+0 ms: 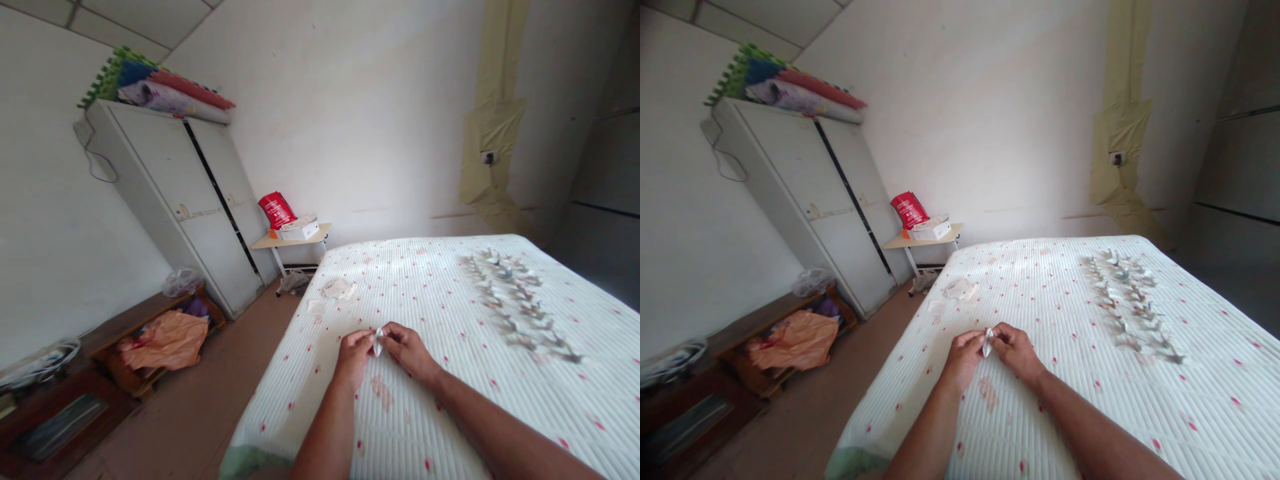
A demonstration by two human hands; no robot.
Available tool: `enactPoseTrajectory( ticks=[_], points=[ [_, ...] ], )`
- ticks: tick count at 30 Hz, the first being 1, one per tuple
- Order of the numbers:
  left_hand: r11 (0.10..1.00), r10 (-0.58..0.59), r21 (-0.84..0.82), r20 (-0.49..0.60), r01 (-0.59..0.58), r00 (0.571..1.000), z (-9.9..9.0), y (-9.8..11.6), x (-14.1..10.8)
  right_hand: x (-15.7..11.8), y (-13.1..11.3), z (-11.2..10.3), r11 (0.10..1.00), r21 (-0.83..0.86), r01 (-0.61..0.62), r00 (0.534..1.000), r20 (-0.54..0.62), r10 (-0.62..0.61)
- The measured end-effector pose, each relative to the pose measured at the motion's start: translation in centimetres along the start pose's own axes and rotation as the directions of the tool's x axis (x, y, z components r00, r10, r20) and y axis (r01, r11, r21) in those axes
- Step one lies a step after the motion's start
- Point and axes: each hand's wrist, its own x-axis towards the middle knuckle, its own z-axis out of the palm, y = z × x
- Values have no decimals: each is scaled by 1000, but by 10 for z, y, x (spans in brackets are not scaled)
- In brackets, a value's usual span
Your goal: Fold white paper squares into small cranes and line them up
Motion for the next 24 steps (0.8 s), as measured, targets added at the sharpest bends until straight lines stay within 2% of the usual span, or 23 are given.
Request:
enactPoseTrajectory(
  ticks=[5, 11, 19, 24],
  points=[
    [997, 31, 76, -39, -28, 999, -1, -4, 2, -1, -4, 0, 997, -68, 47, 999, -13, -48],
    [981, 56, 190, -61, -43, 997, 1, -1, 1, -2, -2, 0, 996, -61, 72, 997, 32, -70],
    [954, 100, 292, -103, -66, 990, 8, 6, -3, -1, 0, -1, 976, -202, 77, 993, -74, -93],
    [940, 97, 333, -61, -71, 993, 8, 5, -4, -1, 1, -3, 971, -216, 100, 989, -84, -120]
  ],
)
